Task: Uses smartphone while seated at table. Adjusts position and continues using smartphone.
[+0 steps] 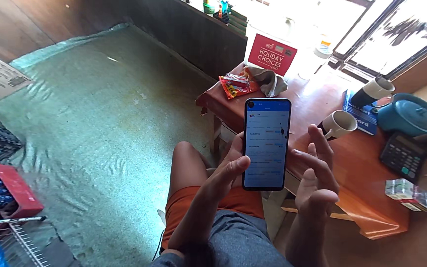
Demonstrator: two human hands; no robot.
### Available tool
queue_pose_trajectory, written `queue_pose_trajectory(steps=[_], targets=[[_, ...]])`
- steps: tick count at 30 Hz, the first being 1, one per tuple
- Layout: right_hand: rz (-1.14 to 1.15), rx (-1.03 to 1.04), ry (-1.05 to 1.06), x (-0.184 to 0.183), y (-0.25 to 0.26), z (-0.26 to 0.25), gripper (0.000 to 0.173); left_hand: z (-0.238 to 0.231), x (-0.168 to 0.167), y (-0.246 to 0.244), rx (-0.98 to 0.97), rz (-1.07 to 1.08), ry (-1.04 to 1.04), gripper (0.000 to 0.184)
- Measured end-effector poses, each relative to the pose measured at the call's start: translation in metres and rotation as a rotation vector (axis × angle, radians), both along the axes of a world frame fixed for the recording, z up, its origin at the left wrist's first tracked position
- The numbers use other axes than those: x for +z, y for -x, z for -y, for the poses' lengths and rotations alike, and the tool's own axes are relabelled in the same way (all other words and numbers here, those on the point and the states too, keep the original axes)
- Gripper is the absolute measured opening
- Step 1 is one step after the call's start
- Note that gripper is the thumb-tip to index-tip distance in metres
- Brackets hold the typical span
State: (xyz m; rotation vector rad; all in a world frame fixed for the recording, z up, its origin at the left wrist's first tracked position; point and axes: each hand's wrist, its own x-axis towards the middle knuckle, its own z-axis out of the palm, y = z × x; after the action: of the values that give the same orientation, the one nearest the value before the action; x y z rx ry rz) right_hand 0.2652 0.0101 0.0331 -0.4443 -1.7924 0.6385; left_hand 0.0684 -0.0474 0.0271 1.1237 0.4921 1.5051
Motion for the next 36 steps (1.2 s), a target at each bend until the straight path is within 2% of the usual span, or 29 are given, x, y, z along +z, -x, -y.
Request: queue_pose_trajectory(steps=[8, 16, 20, 24, 30, 33, 36], targets=[[0.008, 0.006, 0.017, -0.0019, -0.0018, 0.0010, 0.064, 0.0008, 0.0005, 0.0005, -0.018, 0.047, -0.022, 0.080], [-0.038, 0.192, 0.133, -0.0041, -0.0026, 0.0045, 0.063, 0.0032, 0.0002, 0.0003, 0.040, 0.016, -0.005, 0.087], [-0.016, 0.212, 0.139, -0.0086, -0.0044, 0.0067, 0.063, 0.0046, 0.0002, -0.0015, 0.112, -0.026, -0.010, 0.094], [-0.009, 0.223, 0.125, -0.0093, -0.0057, 0.0068, 0.064, 0.0047, -0.0012, 0.0017, 0.020, 0.034, 0.021, 0.085], [0.022, 0.234, 0.113, -0.0077, -0.0058, 0.0083, 0.064, 0.0065, 0.0006, -0.0001, 0.101, -0.020, -0.007, 0.088], [0.036, 0.216, 0.087, -0.0079, -0.0051, 0.0085, 0.064, 0.0065, 0.0033, -0.0013, 0.118, -0.005, 0.014, 0.084], [0.052, 0.194, 0.073, -0.0080, -0.0044, 0.0095, 0.064, 0.0054, 0.0010, 0.0008, 0.069, 0.020, 0.015, 0.081]])
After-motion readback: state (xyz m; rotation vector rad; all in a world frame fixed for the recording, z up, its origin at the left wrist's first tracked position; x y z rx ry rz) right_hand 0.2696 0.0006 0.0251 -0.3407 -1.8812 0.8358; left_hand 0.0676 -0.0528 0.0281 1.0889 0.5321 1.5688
